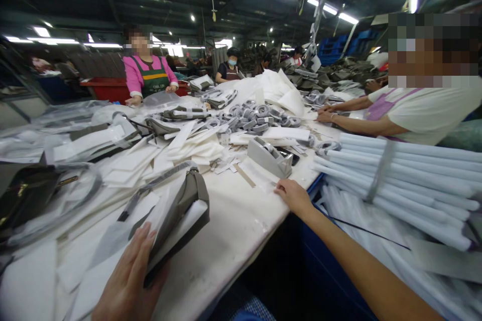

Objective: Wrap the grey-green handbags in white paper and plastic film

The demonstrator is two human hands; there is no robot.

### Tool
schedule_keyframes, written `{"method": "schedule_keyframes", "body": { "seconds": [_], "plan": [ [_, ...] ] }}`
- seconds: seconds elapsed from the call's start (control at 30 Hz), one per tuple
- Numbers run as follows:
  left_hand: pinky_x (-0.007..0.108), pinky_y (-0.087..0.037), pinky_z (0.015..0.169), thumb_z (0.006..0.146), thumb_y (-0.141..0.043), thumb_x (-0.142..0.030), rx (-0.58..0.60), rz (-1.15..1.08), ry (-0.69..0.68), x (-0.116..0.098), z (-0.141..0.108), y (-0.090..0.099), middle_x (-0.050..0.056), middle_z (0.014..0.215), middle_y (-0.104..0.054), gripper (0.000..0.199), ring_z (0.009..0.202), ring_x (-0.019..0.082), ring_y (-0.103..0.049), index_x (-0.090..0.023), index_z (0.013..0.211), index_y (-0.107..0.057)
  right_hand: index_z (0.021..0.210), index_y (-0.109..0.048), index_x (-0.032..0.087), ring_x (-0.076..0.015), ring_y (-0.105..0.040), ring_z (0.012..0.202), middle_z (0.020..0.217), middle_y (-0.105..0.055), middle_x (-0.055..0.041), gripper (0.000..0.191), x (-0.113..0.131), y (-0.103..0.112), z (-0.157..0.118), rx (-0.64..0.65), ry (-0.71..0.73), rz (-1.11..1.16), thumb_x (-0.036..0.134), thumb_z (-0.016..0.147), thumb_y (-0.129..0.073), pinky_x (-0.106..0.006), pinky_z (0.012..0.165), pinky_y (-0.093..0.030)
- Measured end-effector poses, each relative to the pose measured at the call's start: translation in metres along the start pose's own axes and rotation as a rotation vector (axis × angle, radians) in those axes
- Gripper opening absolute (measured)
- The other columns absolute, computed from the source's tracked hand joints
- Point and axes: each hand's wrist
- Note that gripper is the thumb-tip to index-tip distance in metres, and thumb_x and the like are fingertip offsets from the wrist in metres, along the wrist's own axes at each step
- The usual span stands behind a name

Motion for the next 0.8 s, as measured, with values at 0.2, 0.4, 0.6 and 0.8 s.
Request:
{"method": "schedule_keyframes", "body": {
  "seconds": [0.2, 0.4, 0.6, 0.8],
  "plan": [
    [0.039, -0.033, 0.121, 0.093, -0.061, -0.016, 0.009, 0.012, 0.002, 0.001, -0.003, 0.000, 0.008, 0.156, -0.042, 0.072, 0.142, 0.025, -0.042, -0.025, 0.156, -0.028, 0.085, -0.068, 0.024, -0.0232, -0.064, 0.084, 0.087, -0.071, -0.0039, 0.021, 0.032, 0.026, -0.010, -0.004, 0.011, 0.059, 0.040, 0.090, -0.055, -0.035, 0.078, -0.045],
    [0.042, -0.036, 0.120, 0.092, -0.062, -0.016, 0.023, 0.012, -0.007, 0.000, 0.000, -0.001, 0.010, 0.156, -0.041, 0.075, 0.142, 0.027, -0.042, -0.025, 0.157, -0.026, 0.082, -0.072, 0.026, -0.0212, -0.066, 0.079, 0.082, -0.073, 0.0000, 0.016, 0.105, 0.058, -0.073, 0.514, 0.059, 0.440, 0.038, 0.087, -0.063, -0.030, 0.070, -0.048],
    [0.043, -0.037, 0.118, 0.092, -0.062, -0.015, 0.019, 0.010, 0.007, -0.004, 0.004, -0.001, 0.010, 0.155, -0.043, 0.073, 0.142, 0.027, -0.043, -0.024, 0.156, -0.028, 0.114, -0.073, 0.029, -0.0280, -0.066, 0.106, 0.113, -0.073, -0.0054, 0.031, 0.118, 0.038, -0.079, 0.402, 0.121, 0.444, 0.045, 0.089, -0.065, -0.040, 0.098, -0.050],
    [0.040, -0.036, 0.119, 0.093, -0.061, -0.015, 0.003, 0.031, 0.000, -0.007, 0.005, 0.001, 0.011, 0.154, -0.044, 0.070, 0.142, 0.026, -0.042, -0.023, 0.155, -0.031, 0.150, -0.044, 0.021, -0.0344, -0.031, 0.147, 0.159, -0.035, -0.0149, 0.073, 0.138, -0.042, -0.047, 0.170, 0.277, 0.326, 0.052, 0.087, -0.066, -0.056, 0.120, -0.027]
  ]
}}
Point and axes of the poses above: each hand's wrist, its own z-axis towards the middle knuckle, its own y-axis out of the back of the hand, x = y × z
